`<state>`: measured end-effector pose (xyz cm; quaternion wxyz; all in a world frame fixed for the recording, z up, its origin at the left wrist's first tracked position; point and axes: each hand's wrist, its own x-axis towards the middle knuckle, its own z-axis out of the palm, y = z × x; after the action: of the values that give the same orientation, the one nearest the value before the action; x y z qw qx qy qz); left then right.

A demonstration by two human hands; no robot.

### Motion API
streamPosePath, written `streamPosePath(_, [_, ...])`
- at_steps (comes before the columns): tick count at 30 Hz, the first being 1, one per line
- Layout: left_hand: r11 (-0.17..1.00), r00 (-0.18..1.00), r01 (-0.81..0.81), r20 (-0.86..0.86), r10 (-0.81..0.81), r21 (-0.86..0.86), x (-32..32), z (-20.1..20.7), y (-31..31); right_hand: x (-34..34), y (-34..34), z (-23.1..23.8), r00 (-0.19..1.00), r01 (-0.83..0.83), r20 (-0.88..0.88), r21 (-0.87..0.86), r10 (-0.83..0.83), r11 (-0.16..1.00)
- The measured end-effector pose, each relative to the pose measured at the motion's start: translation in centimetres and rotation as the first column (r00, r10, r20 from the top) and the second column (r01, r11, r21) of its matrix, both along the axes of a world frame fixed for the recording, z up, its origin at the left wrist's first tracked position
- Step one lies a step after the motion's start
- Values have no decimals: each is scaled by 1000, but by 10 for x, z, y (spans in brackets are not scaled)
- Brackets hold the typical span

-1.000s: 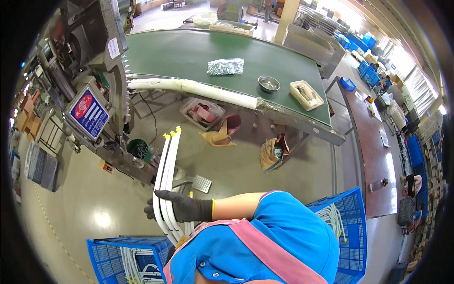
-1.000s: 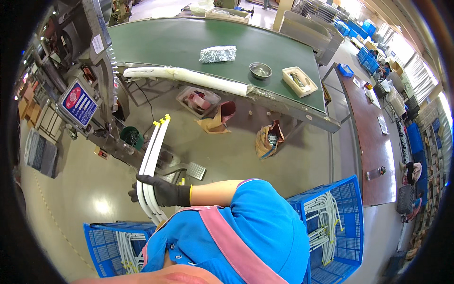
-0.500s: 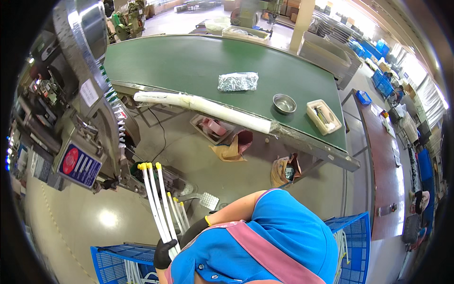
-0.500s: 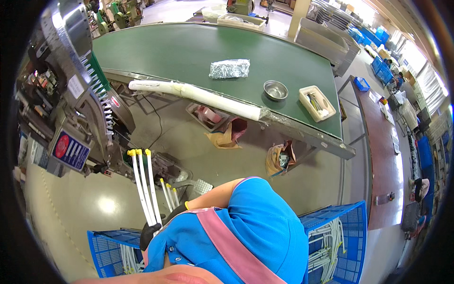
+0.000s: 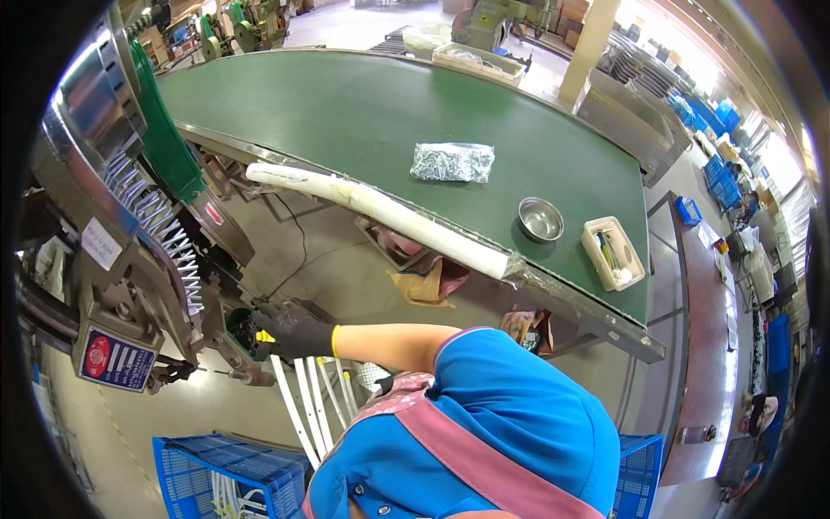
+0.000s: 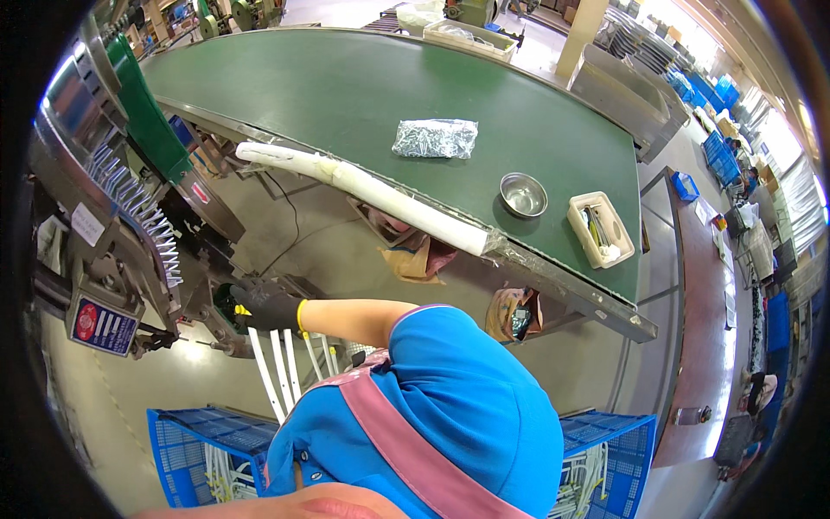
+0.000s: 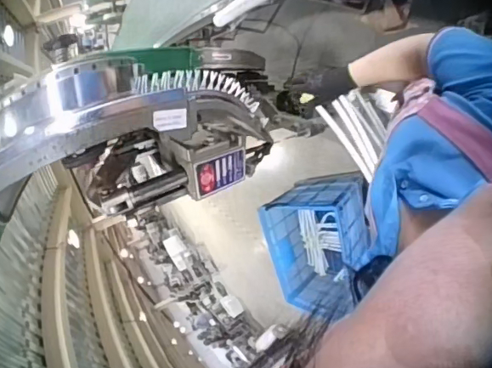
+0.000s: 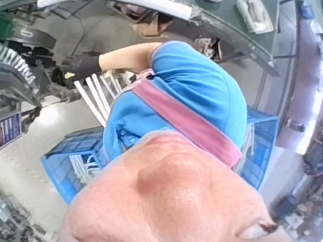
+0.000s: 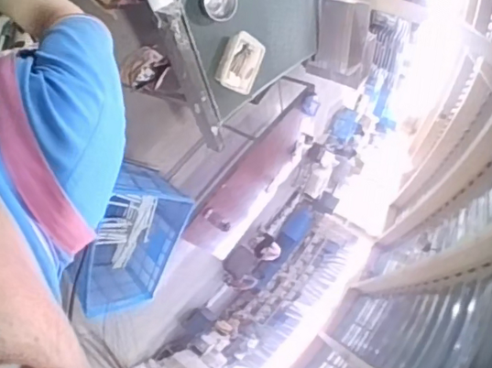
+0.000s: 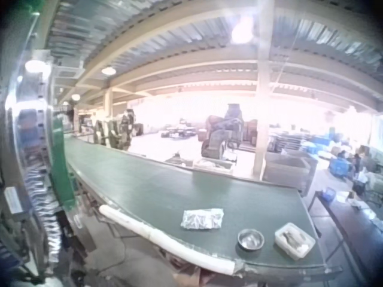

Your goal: The person picks white metal frame pieces from a blue crate and uses a machine to attach yellow plastic caps to the ends. They repeatedly retrieve frames, cap them, and return the finished pieces to the crate.

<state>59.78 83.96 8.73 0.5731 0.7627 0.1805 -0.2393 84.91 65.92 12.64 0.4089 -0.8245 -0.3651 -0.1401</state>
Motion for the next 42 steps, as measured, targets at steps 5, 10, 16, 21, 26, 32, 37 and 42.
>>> streamPosePath(5, [999, 1000, -12, 13, 12, 34, 6, -1, -12, 30, 2, -30, 954, -213, -232, -76, 191, 974])
streamPosePath(10, [999, 997, -46, 68, 43, 30, -9, 12, -13, 47, 7, -59, 900, -304, -358, -110, 248, 946])
streamPosePath(16, [993, 986, -23, 164, 41, -113, -51, 2, -15, 28, 39, -24, 774, -194, -576, 180, 264, 964])
streamPosePath(21, [930, 978, -101, 135, 157, -353, -68, -1, -10, 5, 71, -11, 209, 119, -731, 679, 650, 725])
streamPosePath(26, [928, 958, -69, 235, 164, -366, -80, 10, 5, -1, 94, -20, -14, -58, -296, 954, 955, 295])
streamPosePath(32, [975, 935, -115, 311, 171, -192, -77, 10, 19, -6, 102, 3, 763, -218, -574, 206, 298, 954])
streamPosePath(37, [991, 954, -124, 280, 105, 51, -82, 7, 27, -6, 110, 20, 866, -192, -467, 16, 177, 981])
streamPosePath(42, [971, 945, -217, 229, 234, -96, -89, 10, 29, -7, 108, 32, 888, -229, -411, -8, 206, 973])
